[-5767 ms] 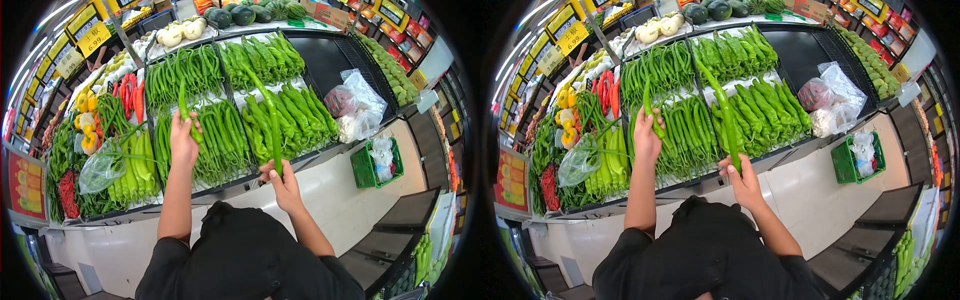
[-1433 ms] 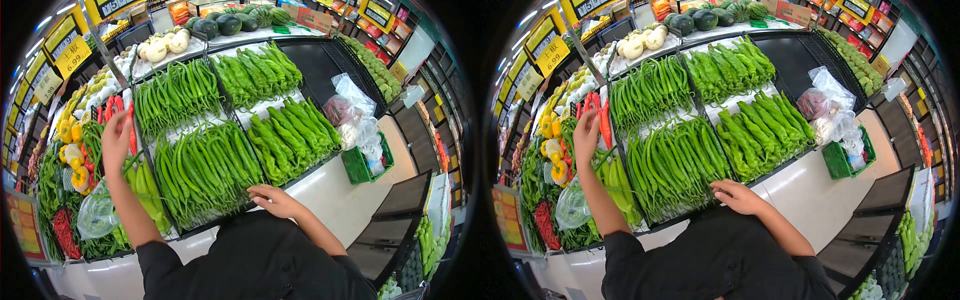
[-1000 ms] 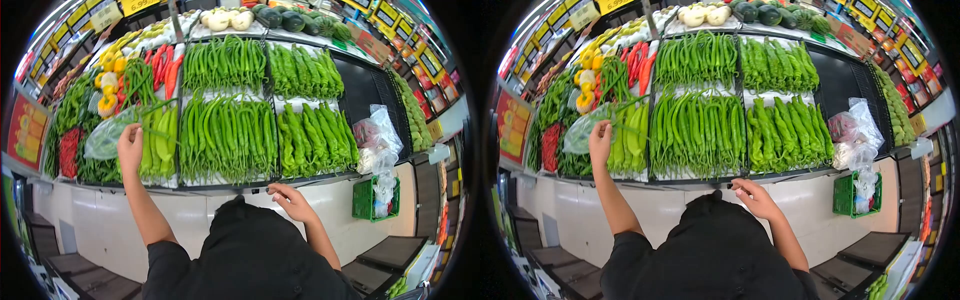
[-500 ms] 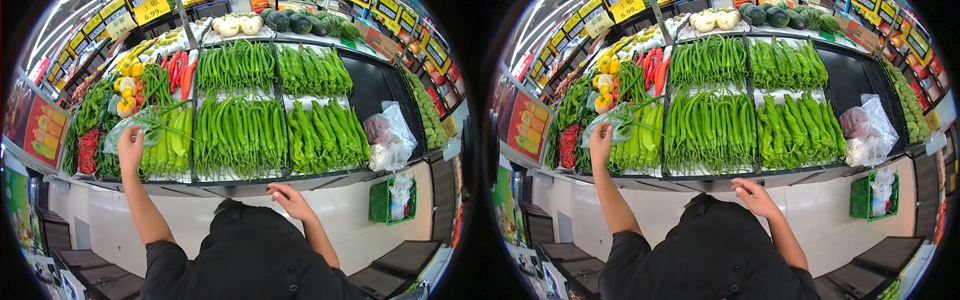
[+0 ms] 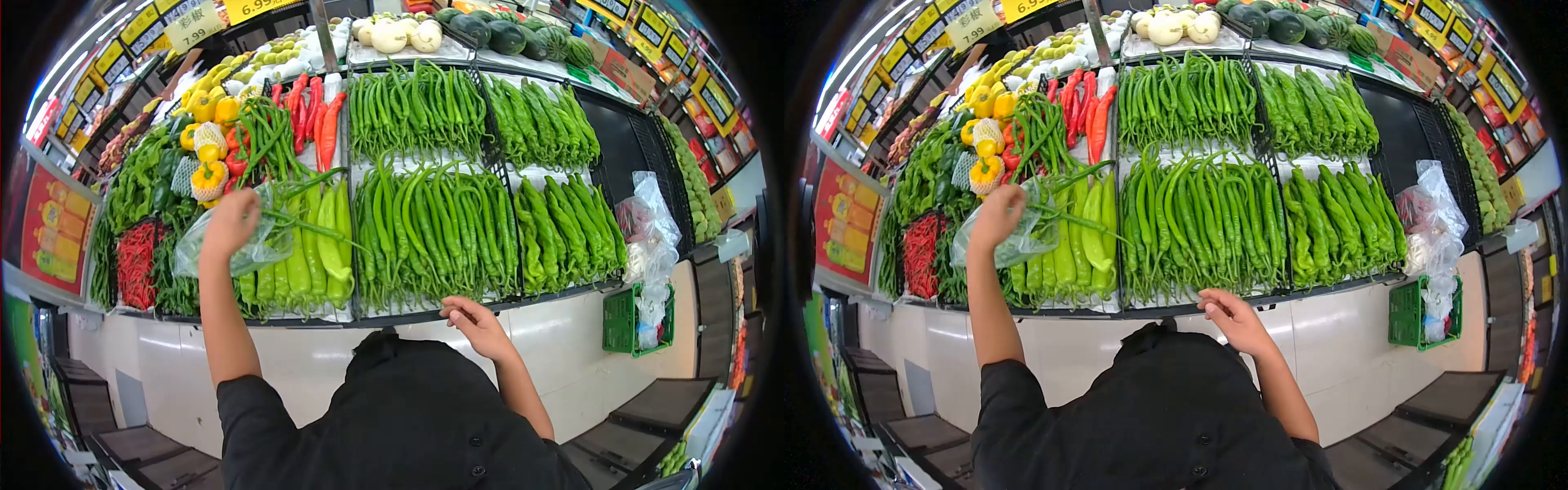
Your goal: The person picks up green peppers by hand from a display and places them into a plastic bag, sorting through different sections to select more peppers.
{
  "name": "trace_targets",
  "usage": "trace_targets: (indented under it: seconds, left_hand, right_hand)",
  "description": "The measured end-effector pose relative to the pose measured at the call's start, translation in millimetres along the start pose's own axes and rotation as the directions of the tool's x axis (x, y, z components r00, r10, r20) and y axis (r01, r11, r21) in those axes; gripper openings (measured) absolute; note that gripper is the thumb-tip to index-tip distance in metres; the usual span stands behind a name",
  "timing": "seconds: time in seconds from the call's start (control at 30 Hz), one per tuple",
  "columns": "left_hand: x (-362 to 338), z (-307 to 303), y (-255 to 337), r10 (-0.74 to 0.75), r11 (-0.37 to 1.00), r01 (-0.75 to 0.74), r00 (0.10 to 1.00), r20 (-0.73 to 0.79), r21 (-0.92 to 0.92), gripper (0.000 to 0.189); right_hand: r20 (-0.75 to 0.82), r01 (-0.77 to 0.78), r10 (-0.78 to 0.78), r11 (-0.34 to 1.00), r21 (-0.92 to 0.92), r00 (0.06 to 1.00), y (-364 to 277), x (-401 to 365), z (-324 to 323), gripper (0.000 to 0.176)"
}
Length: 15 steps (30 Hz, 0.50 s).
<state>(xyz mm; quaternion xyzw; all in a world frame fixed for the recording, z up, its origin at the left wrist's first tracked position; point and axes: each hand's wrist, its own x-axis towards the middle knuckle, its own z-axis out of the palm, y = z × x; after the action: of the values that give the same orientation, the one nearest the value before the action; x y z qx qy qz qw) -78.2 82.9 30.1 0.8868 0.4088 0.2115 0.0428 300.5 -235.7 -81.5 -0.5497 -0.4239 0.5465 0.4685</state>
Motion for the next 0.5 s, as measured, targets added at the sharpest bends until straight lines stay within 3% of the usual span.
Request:
trace_targets:
  seconds: [0.07, 0.17, 0.37, 0.5]
  left_hand:
    - [7.2, 19.9, 8.8, 0.118, 0.992, -0.112, 0.988, 0.096, -0.064, 0.017]
    - [8.3, 35.6, 37.5, 0.129, 0.981, -0.165, 0.949, 0.288, 0.104, 0.021]
    - [4.6, 61.7, 24.0, 0.154, 0.952, -0.214, 0.953, 0.260, 0.220, 0.027]
    - [12.1, 29.6, 22.2, 0.259, 0.960, -0.276, 0.941, 0.215, 0.049, 0.028]
  right_hand:
    - [-0.030, -0.022, 0.022, 1.000, -0.020, 0.999, -1.2, 11.6, 20.2, 0.034]
    - [-0.072, -0.005, 0.004, 1.000, -0.021, 0.997, 6.0, 26.9, 42.2, 0.034]
    - [-0.081, -0.064, 0.059, 0.996, -0.057, 0.995, 3.3, 45.1, 70.9, 0.033]
    - [-0.078, -0.042, 0.035, 0.995, -0.089, 0.996, -6.6, 65.9, 79.3, 0.033]
